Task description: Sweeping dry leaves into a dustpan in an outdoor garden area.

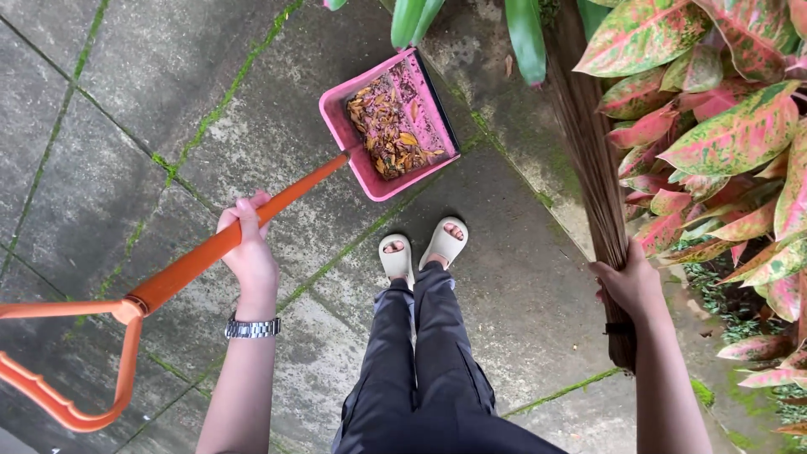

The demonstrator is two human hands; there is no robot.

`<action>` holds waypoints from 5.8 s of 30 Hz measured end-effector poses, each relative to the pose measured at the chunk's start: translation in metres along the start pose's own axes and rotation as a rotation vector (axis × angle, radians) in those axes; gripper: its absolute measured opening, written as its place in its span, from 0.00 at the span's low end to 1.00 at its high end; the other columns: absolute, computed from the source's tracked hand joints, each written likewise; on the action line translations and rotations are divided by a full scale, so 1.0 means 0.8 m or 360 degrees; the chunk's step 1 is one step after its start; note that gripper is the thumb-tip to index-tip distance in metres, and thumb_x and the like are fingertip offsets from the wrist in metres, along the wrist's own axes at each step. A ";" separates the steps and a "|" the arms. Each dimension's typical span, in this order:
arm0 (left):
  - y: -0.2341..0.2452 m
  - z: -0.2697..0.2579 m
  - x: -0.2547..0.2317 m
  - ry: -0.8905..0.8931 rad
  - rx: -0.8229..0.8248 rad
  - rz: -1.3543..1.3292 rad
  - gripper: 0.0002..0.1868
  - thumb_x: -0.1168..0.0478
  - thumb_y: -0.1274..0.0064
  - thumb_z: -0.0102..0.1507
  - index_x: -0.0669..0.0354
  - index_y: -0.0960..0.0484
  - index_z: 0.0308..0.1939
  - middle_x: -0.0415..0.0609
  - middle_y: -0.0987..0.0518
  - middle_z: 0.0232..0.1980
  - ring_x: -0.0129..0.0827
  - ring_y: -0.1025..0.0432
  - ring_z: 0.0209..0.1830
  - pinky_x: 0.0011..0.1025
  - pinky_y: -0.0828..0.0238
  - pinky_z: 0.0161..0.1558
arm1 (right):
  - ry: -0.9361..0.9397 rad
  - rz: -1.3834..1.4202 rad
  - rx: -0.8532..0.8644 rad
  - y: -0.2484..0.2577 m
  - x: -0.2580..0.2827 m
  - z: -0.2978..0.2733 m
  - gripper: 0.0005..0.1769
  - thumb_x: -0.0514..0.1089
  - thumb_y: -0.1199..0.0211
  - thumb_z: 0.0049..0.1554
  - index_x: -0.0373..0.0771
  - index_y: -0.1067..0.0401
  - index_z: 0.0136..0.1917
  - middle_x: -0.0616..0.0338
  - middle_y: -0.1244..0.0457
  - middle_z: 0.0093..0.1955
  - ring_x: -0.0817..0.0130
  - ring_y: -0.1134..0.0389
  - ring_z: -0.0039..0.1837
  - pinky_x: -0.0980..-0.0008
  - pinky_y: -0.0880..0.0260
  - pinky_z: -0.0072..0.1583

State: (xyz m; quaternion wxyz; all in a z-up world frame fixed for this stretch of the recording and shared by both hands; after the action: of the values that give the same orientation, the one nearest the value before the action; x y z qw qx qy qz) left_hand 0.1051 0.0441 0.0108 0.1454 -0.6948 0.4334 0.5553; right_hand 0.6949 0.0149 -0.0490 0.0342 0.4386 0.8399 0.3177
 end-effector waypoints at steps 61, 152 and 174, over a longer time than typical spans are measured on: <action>0.152 0.054 0.085 -0.0087 -0.0145 -0.0116 0.15 0.53 0.52 0.75 0.57 0.30 0.38 0.55 0.15 0.52 0.24 0.27 0.42 0.23 0.29 0.43 | 0.0173 -0.0508 0.0295 -0.332 0.089 -0.030 0.31 0.48 0.32 0.53 0.32 0.39 0.64 0.37 0.30 0.44 0.45 0.26 0.42 0.52 0.23 0.45; -0.058 -0.326 0.147 -0.0379 0.0219 0.0138 0.18 0.57 0.50 0.74 0.60 0.30 0.31 0.49 0.14 0.45 0.22 0.29 0.41 0.25 0.32 0.48 | 0.0049 0.0132 0.0237 -0.006 -0.255 -0.085 0.29 0.37 0.33 0.51 0.30 0.37 0.65 0.40 0.33 0.41 0.56 0.30 0.32 0.57 0.29 0.33; -0.062 -0.335 0.141 -0.0214 0.0189 0.0149 0.18 0.56 0.49 0.73 0.61 0.27 0.30 0.41 0.15 0.41 0.16 0.40 0.30 0.21 0.40 0.34 | 0.0568 -0.0778 0.0047 -0.003 -0.223 0.008 0.44 0.43 0.29 0.54 0.28 0.46 0.76 0.32 0.30 0.44 0.53 0.29 0.41 0.58 0.28 0.48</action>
State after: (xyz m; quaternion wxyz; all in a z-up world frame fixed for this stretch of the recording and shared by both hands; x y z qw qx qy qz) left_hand 0.3165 -0.1598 -0.0125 0.1889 -0.6251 0.4867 0.5803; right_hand 0.8047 -0.1181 -0.0951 -0.0449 0.1612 0.9178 0.3599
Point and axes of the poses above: each hand's wrist, its own z-axis towards the middle knuckle, its own y-axis out of the back of the hand, x = y × z, the point moved 2 cm from there along z, towards the middle knuckle
